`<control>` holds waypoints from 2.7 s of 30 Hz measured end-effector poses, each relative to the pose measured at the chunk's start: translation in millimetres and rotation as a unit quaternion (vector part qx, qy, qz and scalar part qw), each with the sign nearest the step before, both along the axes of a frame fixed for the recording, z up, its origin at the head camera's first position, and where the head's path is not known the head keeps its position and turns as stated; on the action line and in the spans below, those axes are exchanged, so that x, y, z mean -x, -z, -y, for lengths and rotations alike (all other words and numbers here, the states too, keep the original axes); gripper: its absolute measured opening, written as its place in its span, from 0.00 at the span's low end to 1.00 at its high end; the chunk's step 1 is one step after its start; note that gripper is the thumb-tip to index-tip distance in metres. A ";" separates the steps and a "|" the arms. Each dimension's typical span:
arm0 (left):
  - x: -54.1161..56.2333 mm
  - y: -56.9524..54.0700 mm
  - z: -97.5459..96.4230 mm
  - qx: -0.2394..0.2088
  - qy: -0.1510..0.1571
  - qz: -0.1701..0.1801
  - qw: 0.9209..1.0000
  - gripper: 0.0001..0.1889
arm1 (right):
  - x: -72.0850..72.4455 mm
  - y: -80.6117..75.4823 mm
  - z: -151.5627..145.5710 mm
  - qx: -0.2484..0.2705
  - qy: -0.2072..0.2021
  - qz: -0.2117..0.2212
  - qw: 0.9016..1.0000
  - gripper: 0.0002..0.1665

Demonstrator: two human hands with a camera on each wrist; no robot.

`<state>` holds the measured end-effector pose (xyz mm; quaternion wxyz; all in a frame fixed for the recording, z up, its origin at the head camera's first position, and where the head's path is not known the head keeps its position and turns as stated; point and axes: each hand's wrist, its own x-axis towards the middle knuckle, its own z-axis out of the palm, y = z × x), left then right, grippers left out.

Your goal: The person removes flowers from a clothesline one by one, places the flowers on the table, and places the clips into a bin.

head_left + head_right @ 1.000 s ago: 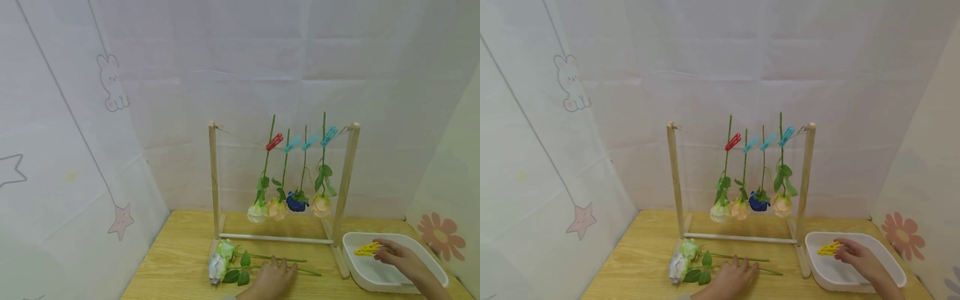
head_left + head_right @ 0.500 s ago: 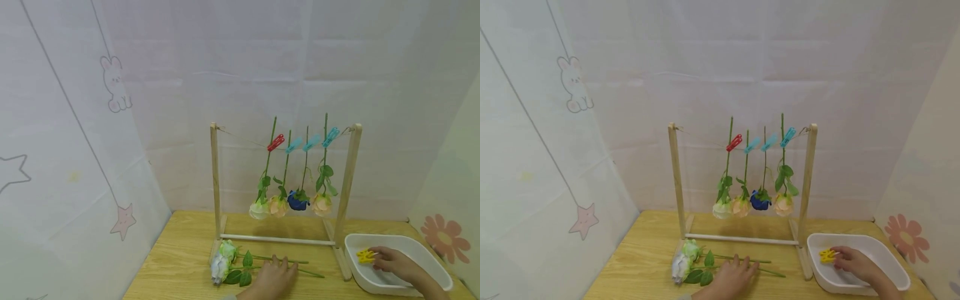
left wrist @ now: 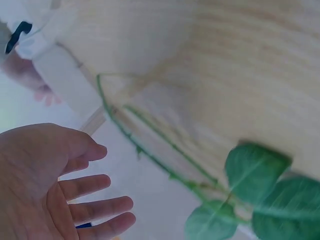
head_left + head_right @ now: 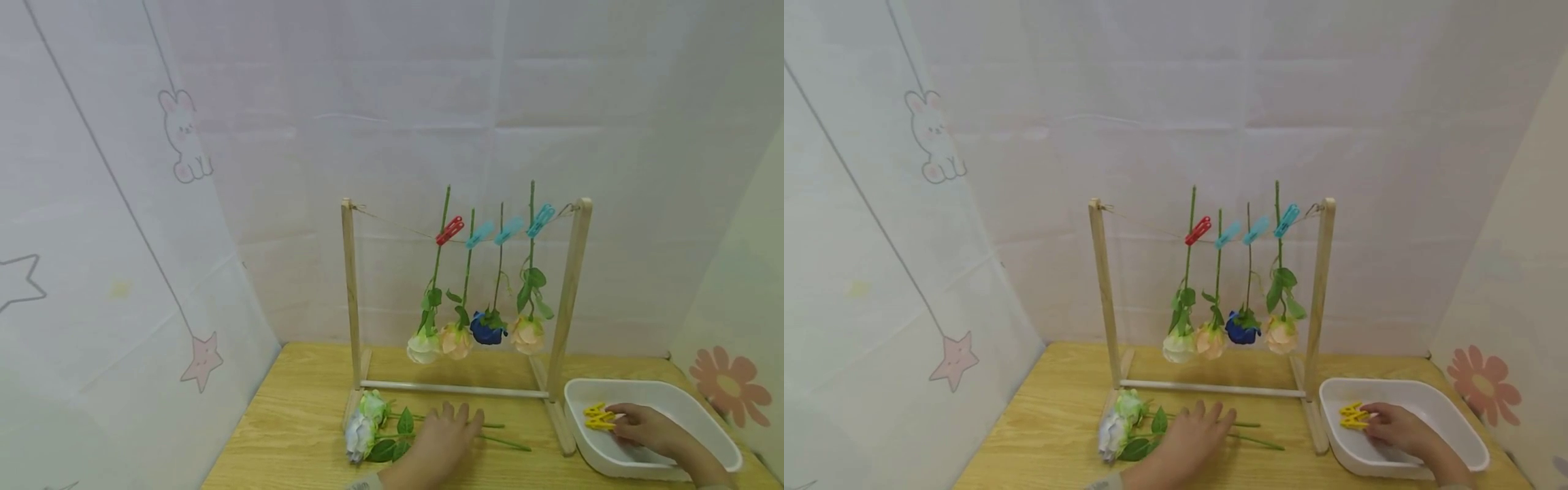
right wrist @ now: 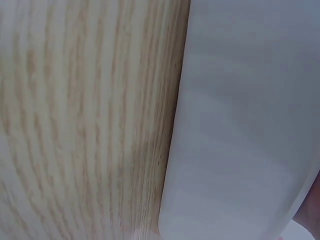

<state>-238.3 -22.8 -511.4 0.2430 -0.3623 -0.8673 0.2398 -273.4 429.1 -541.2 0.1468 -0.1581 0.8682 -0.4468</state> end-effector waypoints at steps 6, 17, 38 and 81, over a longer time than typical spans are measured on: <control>1.1 -26.1 4.9 -0.036 -0.023 0.008 0.999 0.32 | -1.5 -4.3 -1.7 -0.002 -0.017 -0.017 1.000 0.29; 9.8 -64.1 27.5 -0.113 -0.018 -0.028 0.993 0.30 | -4.7 -18.8 -6.8 -0.026 0.005 -0.017 0.999 0.30; 23.9 -108.9 53.2 -0.235 0.027 -0.067 0.969 0.23 | -15.6 -90.2 36.2 -0.076 -0.013 -0.164 0.984 0.27; 58.1 -203.9 78.4 -0.387 0.039 0.026 0.921 0.22 | -19.2 -253.6 162.5 -0.127 0.008 -0.343 0.931 0.22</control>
